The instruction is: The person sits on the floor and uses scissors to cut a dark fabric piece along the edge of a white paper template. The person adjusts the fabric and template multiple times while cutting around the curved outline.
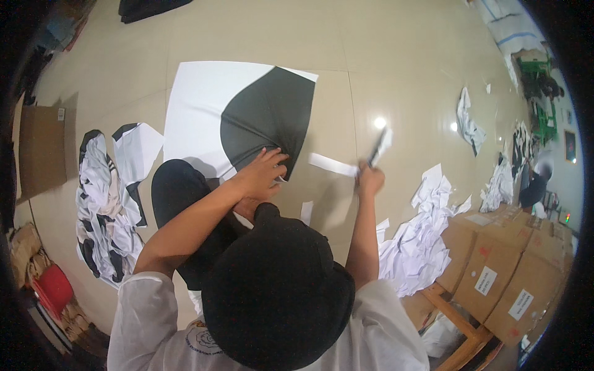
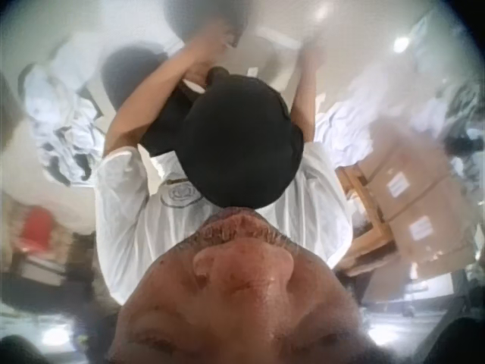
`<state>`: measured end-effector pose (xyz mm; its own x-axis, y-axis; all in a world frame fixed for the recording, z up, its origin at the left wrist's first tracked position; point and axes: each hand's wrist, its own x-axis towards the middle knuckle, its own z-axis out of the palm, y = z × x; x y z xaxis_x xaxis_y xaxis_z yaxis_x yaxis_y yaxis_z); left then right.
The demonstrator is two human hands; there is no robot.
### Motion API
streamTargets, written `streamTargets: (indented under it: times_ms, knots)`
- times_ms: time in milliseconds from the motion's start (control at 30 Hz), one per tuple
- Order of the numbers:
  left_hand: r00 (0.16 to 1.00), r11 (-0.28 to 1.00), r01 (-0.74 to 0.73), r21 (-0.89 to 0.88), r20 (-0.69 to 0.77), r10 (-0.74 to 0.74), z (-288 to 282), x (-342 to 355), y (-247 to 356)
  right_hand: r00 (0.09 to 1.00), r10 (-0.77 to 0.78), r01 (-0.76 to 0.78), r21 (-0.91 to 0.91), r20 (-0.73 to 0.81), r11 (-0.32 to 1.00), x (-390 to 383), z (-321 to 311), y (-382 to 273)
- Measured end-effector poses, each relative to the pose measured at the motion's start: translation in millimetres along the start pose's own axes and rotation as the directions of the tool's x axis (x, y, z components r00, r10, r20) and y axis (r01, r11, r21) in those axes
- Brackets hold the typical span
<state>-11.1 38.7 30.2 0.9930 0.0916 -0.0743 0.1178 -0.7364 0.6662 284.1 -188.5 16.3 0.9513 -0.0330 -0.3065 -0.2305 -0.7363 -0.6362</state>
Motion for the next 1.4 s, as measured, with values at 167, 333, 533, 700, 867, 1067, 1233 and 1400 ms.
streamTargets:
  times_ms: [167,333,533,700,867,1067,1233,1400]
  knots:
    - [0.968,0.892,0.246,-0.378,0.062,-0.241,-21.9,12.7,14.7,0.968,-0.055,-0.050,-0.400,-0.246,0.915,3.6,-101.8,153.8]
    - [0.660,0.731,0.656,-0.188,-0.326,-0.677,-28.7,3.3,-34.1,0.973,-0.105,0.029,-0.346,-0.204,0.938,-77.3,-121.4,187.4]
    - [0.409,0.456,0.883,-0.109,-0.297,-0.863,-52.9,32.8,-67.6,0.223,-0.846,0.957,0.054,0.484,0.283,-211.9,83.0,59.4]
    - [0.814,0.758,0.577,0.304,-0.143,-0.563,-124.2,67.5,-150.5,-0.279,-0.805,0.960,0.142,0.523,-0.241,-252.0,175.6,32.5]
    - [0.989,0.903,0.011,0.429,0.126,-0.072,-97.3,84.7,-130.2,-0.206,-0.758,0.970,0.232,0.619,-0.075,-256.0,163.3,22.6]
    - [0.862,0.829,0.483,0.281,-0.315,-0.396,-69.7,41.9,-113.9,-0.300,-0.714,0.947,0.286,0.633,-0.145,-255.1,158.0,11.4]
    - [0.633,0.630,0.771,0.090,-0.209,-0.745,-94.1,9.7,-76.2,-0.304,-0.642,0.951,0.264,0.704,-0.161,-257.0,157.9,15.5]
    - [0.519,0.541,0.841,0.020,-0.317,-0.794,-88.8,17.4,-81.4,-0.255,-0.639,0.966,0.220,0.725,-0.135,-245.7,156.0,10.2]
